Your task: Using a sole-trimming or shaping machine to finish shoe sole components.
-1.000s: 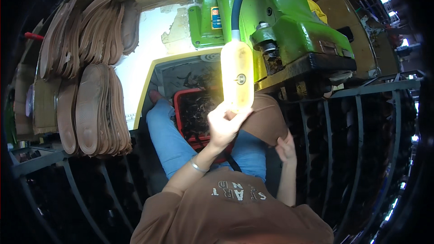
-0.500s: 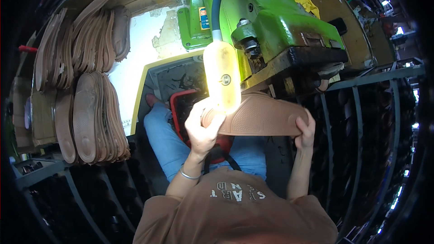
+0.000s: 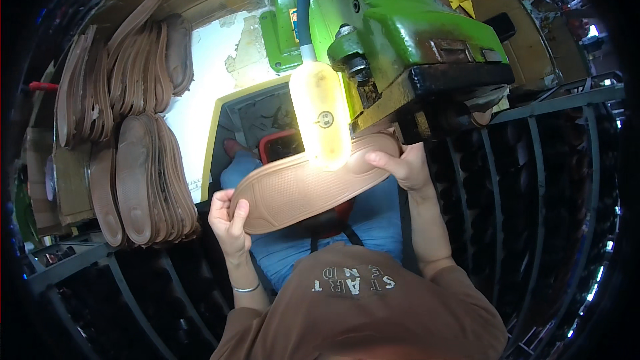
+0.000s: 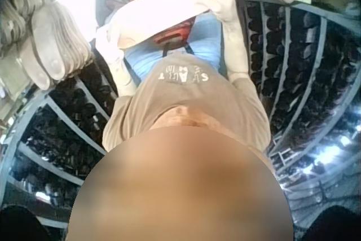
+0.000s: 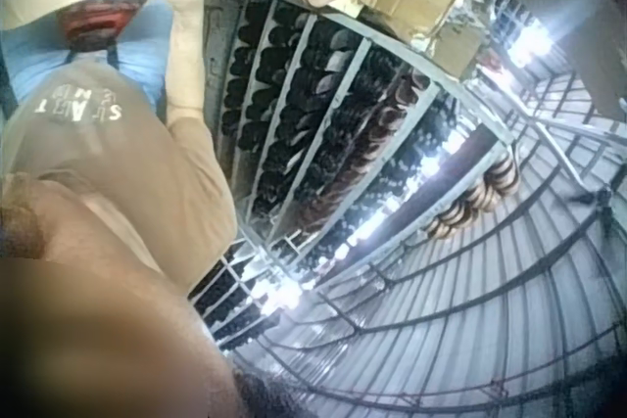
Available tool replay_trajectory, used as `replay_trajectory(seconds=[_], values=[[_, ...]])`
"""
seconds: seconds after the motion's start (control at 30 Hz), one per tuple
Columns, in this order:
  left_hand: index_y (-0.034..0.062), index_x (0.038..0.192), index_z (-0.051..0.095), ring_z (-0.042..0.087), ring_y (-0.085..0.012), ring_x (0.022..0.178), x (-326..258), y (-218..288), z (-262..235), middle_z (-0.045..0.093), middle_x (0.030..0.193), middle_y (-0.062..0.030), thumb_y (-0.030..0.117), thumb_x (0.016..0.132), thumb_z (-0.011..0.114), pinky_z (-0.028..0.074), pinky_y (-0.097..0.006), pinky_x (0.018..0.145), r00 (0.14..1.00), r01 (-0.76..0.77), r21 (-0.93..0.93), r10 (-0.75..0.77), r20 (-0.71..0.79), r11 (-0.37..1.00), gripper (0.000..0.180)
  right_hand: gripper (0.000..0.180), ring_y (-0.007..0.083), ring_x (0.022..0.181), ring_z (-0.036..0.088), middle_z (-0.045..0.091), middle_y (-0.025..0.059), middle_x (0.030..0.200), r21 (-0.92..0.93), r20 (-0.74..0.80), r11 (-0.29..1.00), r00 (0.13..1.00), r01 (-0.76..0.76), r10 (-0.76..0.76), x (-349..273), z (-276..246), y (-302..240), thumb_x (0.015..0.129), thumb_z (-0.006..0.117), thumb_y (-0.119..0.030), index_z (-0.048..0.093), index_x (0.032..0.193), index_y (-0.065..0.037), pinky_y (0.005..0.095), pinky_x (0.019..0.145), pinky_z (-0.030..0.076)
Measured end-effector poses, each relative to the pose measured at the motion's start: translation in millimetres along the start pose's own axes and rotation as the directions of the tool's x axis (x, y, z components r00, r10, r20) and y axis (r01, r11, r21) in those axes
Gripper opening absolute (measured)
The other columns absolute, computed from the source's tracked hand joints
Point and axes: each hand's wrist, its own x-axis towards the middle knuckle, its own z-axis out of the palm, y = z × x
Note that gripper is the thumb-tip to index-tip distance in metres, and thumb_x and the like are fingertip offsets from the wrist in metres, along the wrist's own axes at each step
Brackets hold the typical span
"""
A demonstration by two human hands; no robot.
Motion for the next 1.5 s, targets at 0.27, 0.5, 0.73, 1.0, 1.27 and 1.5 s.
replay_trajectory(seconds=[0.27, 0.5, 0.73, 1.0, 1.27, 1.5], values=[[0.0009, 0.094, 0.051, 0.062, -0.0101, 0.083, -81.9, -63.1, 14.6, 0.064, 0.093, -0.0108, -0.004, 0.078, 0.068, 0.051, -0.022, 0.070, 0.847, 0.427, 0.194, -0.466, 0.256, 0.883, 0.024, 0.028, 0.0109, 0.078, 0.064, 0.068, 0.0071, 0.088, 0.083, 0.021, 0.996, 0.999, -0.042, 0.040, 17.4, 19.0, 23.1, 0.068, 0.077, -0.001, 0.065, 0.094, 0.004, 0.0233, 0.070, 0.052], [-0.0012, 0.092, 0.057, 0.059, -0.0085, 0.073, -63.1, -70.1, 29.1, 0.064, 0.083, -0.0051, -0.002, 0.076, 0.072, 0.047, -0.021, 0.066, 0.969, 0.179, 0.429, -0.234, 0.078, 0.885, 0.022, 0.048, 0.0094, 0.078, 0.059, 0.063, 0.0063, 0.089, -0.187, -0.162, 0.978, 0.979, 0.095, -0.126, -19.1, -22.1, 14.3, 0.070, 0.080, -0.008, 0.048, 0.105, -0.001, 0.0198, 0.067, 0.047], [-0.0018, 0.089, 0.061, 0.064, -0.0143, 0.078, 4.1, -24.4, 115.9, 0.065, 0.087, -0.0099, 0.001, 0.072, 0.076, 0.052, -0.026, 0.071, 0.955, -0.283, 0.177, 0.260, 0.140, 0.943, 0.024, 0.033, 0.0139, 0.082, 0.060, 0.062, 0.0078, 0.098, 0.003, -0.513, 1.000, 0.858, 0.011, -0.008, -101.1, -94.4, 43.1, 0.088, 0.062, -0.013, 0.053, 0.114, 0.005, 0.0241, 0.070, 0.048], [-0.0037, 0.085, 0.066, 0.062, -0.0109, 0.072, 19.1, -17.3, 141.1, 0.067, 0.079, -0.0078, 0.000, 0.071, 0.075, 0.049, -0.024, 0.068, 0.868, -0.494, 0.285, 0.446, 0.219, 0.821, 0.016, 0.027, 0.0100, 0.057, 0.056, 0.062, 0.0073, 0.085, 0.067, -0.592, 0.998, 0.805, 0.001, 0.040, -88.2, -94.7, 15.2, 0.089, 0.060, -0.014, 0.054, 0.109, 0.002, 0.0203, 0.039, 0.038], [-0.0044, 0.102, 0.055, 0.057, -0.0129, 0.086, 14.5, -5.8, 37.6, 0.061, 0.095, -0.0088, -0.003, 0.079, 0.061, 0.045, -0.026, 0.083, 0.994, -0.078, 0.031, 0.076, 0.076, 0.996, 0.024, 0.025, 0.0065, 0.055, 0.056, 0.062, 0.0056, 0.076, 0.127, -0.253, 0.989, 0.962, -0.074, 0.104, -20.5, -39.0, 2.3, 0.078, 0.071, -0.011, 0.057, 0.094, 0.001, 0.0198, 0.043, 0.043], [0.0042, 0.089, 0.051, 0.057, -0.0095, 0.075, -31.3, -51.5, -14.1, 0.059, 0.085, -0.0042, -0.002, 0.075, 0.071, 0.049, -0.023, 0.069, 0.906, 0.284, 0.118, -0.306, 0.292, 0.952, 0.025, 0.029, 0.0009, 0.058, 0.050, 0.056, -0.0007, 0.070, -0.022, -0.129, 1.000, 0.991, -0.018, 0.015, -5.3, -12.2, 21.0, 0.072, 0.079, -0.015, 0.054, 0.081, -0.003, 0.0164, 0.048, 0.039]])
